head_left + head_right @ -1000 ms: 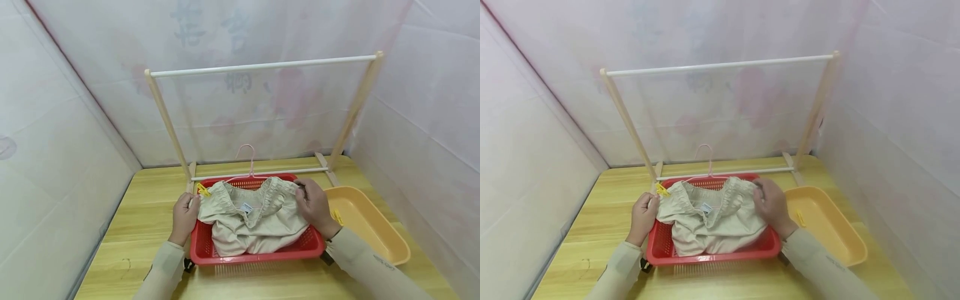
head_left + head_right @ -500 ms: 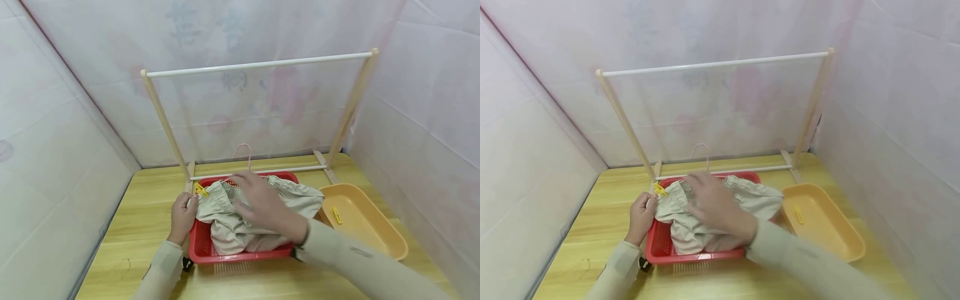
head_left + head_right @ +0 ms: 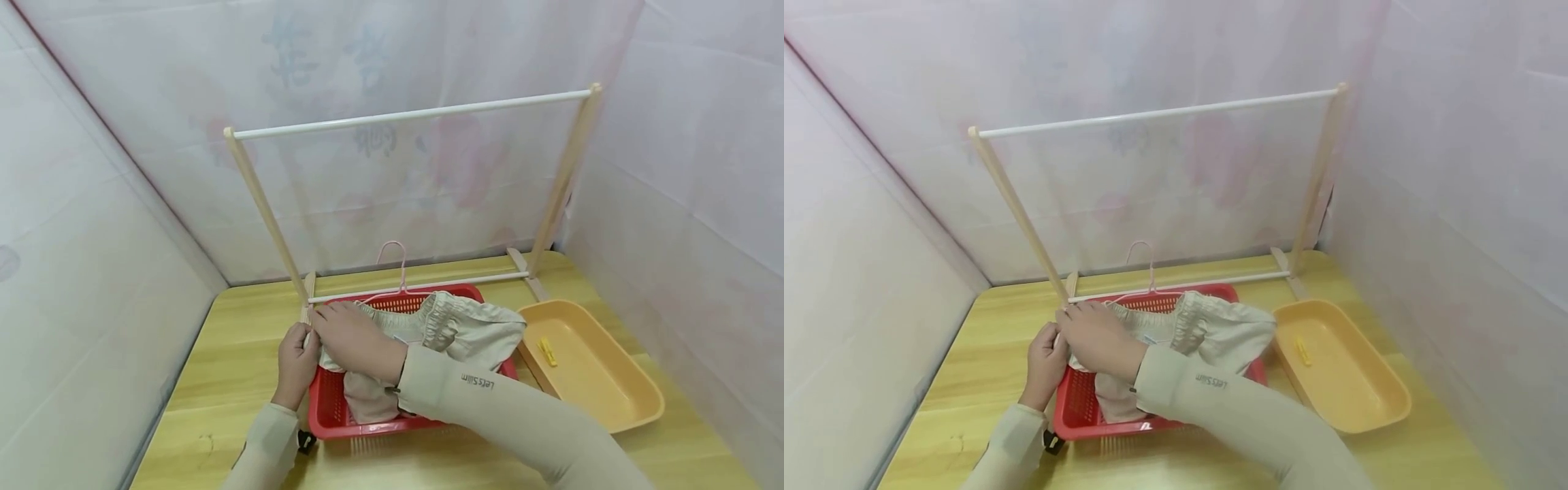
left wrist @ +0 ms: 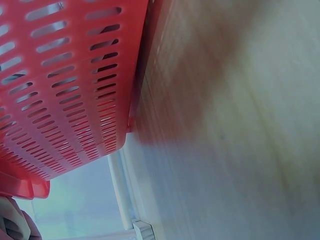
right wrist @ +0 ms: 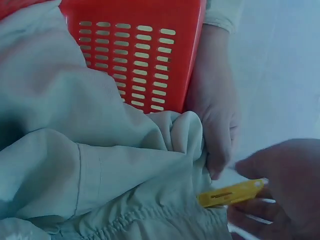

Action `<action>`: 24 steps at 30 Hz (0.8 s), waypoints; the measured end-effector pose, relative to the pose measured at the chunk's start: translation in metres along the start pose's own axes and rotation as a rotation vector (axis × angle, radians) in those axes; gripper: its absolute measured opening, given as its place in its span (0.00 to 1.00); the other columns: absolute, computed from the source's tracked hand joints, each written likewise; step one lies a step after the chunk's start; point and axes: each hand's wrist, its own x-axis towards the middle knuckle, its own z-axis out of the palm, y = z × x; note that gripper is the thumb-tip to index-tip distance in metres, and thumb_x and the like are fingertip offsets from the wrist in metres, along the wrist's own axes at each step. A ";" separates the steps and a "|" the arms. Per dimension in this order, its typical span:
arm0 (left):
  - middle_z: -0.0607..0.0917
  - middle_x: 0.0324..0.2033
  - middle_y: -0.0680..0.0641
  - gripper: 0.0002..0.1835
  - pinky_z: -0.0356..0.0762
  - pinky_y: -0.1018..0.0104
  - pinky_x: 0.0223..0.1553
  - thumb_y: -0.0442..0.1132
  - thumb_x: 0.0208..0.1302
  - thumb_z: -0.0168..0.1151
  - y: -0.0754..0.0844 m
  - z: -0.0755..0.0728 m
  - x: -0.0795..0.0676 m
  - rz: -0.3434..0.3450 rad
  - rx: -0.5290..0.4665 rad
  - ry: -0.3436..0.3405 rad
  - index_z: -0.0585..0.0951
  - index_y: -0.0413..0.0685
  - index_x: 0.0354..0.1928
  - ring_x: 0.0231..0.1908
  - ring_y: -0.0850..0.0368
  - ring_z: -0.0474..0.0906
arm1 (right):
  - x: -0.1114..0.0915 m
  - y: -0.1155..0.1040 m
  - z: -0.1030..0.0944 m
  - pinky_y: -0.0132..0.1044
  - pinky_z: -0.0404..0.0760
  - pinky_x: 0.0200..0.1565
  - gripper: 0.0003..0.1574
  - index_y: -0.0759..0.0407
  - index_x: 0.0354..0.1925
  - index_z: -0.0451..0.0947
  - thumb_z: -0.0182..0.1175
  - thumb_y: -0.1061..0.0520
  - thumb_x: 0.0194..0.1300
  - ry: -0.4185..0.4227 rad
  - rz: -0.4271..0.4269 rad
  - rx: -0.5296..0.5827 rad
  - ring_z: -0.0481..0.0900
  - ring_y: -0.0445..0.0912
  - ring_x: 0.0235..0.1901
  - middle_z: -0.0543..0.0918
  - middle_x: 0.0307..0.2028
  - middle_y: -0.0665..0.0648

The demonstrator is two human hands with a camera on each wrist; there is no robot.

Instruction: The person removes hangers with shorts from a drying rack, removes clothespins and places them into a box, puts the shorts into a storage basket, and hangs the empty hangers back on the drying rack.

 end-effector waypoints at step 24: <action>0.75 0.25 0.52 0.13 0.66 0.67 0.31 0.34 0.74 0.60 0.004 -0.002 -0.002 -0.008 0.005 -0.005 0.80 0.46 0.27 0.29 0.60 0.68 | -0.013 0.003 -0.008 0.34 0.77 0.56 0.10 0.51 0.51 0.81 0.59 0.63 0.75 0.190 -0.157 0.014 0.82 0.41 0.46 0.86 0.45 0.46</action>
